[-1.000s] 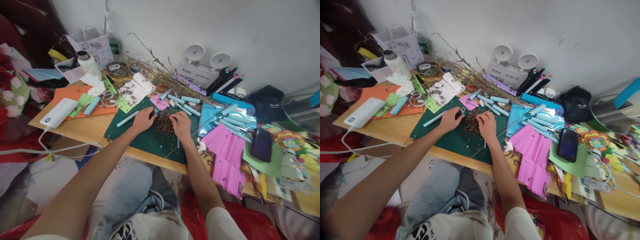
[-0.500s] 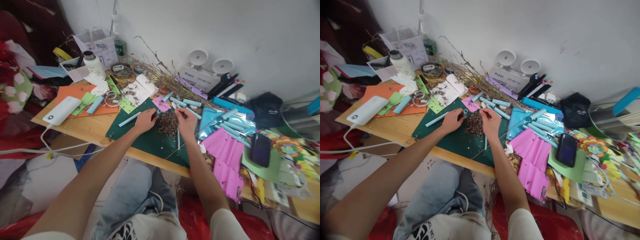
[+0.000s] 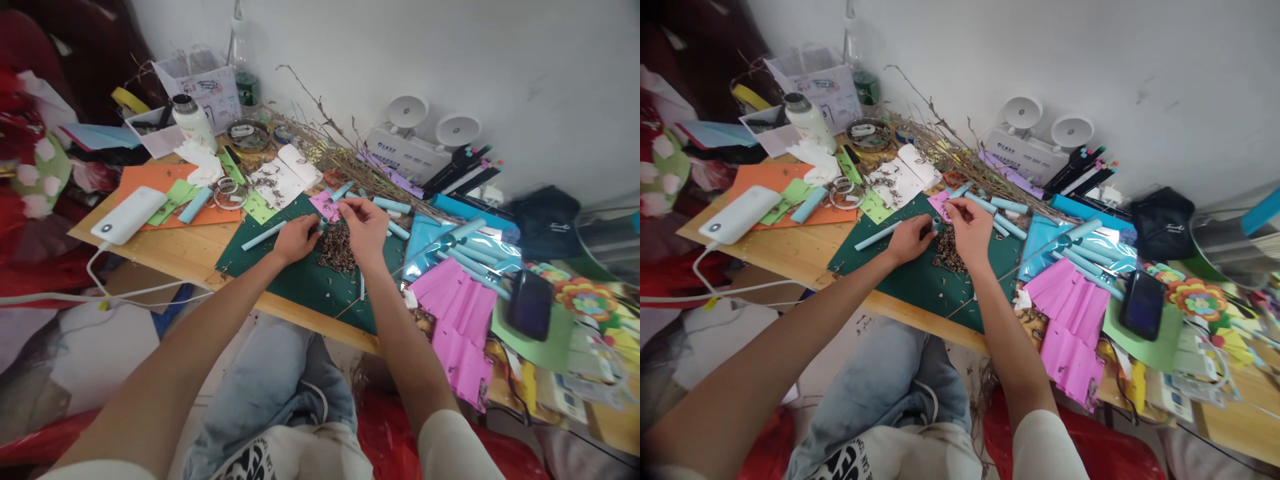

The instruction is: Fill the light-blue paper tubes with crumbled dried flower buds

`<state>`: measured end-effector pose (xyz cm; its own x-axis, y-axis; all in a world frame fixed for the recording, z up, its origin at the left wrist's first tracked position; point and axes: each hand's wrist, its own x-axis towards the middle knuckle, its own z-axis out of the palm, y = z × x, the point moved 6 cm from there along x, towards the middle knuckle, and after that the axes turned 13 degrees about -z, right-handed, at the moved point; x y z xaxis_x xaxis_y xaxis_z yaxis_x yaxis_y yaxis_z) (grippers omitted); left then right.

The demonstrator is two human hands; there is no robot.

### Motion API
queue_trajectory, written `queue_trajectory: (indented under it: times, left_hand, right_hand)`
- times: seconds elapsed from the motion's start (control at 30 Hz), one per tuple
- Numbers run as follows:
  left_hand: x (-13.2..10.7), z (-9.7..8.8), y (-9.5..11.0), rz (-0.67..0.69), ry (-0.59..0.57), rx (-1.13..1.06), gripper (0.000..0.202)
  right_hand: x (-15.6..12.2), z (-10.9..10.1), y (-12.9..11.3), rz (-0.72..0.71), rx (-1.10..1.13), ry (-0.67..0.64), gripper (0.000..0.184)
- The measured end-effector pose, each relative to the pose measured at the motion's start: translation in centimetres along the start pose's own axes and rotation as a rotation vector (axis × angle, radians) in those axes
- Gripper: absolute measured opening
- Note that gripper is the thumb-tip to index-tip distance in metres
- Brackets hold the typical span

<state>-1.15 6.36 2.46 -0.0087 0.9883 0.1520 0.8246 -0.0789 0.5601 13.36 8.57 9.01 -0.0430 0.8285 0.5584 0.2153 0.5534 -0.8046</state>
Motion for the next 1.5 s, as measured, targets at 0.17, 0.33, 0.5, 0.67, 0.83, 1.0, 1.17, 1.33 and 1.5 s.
queue_trajectory:
  times: [0.17, 0.33, 0.5, 0.67, 0.83, 1.0, 1.17, 1.33, 1.5]
  left_hand:
    - [0.0, 0.0, -0.1, 0.004, 0.000, -0.019, 0.010]
    - [0.0, 0.0, 0.0, -0.019, -0.014, 0.000, 0.010]
    - [0.0, -0.1, 0.1, -0.021, -0.010, 0.004, 0.009]
    - [0.0, -0.1, 0.1, -0.015, -0.008, -0.002, 0.009]
    - [0.0, -0.1, 0.1, -0.022, -0.015, 0.018, 0.011]
    - [0.1, 0.0, 0.0, -0.009, -0.011, 0.017, 0.009]
    - [0.0, 0.0, 0.0, -0.011, -0.002, 0.010, 0.009]
    - [0.0, 0.0, -0.1, -0.021, -0.009, 0.024, 0.012]
    - [0.1, 0.2, -0.3, -0.035, 0.002, 0.046, 0.013]
  right_hand:
    - [-0.1, 0.4, 0.0, 0.009, 0.034, -0.004, 0.017]
    - [-0.5, 0.8, 1.1, 0.034, -0.033, -0.053, 0.019]
    - [-1.0, 1.0, 1.2, -0.047, -0.103, -0.079, 0.017]
    - [-1.4, 1.6, 0.9, -0.179, -0.272, -0.176, 0.013]
    - [-1.5, 1.3, 0.6, -0.248, -0.309, -0.207, 0.021]
    - [-1.8, 0.4, -0.2, -0.273, -0.276, -0.172, 0.028]
    - [-2.4, 1.3, -0.9, -0.391, -0.390, -0.292, 0.020]
    - [-2.6, -3.5, -1.6, -0.234, -0.549, -0.110, 0.024]
    - [-5.0, -7.9, 1.1, 0.199, -0.922, -0.303, 0.027]
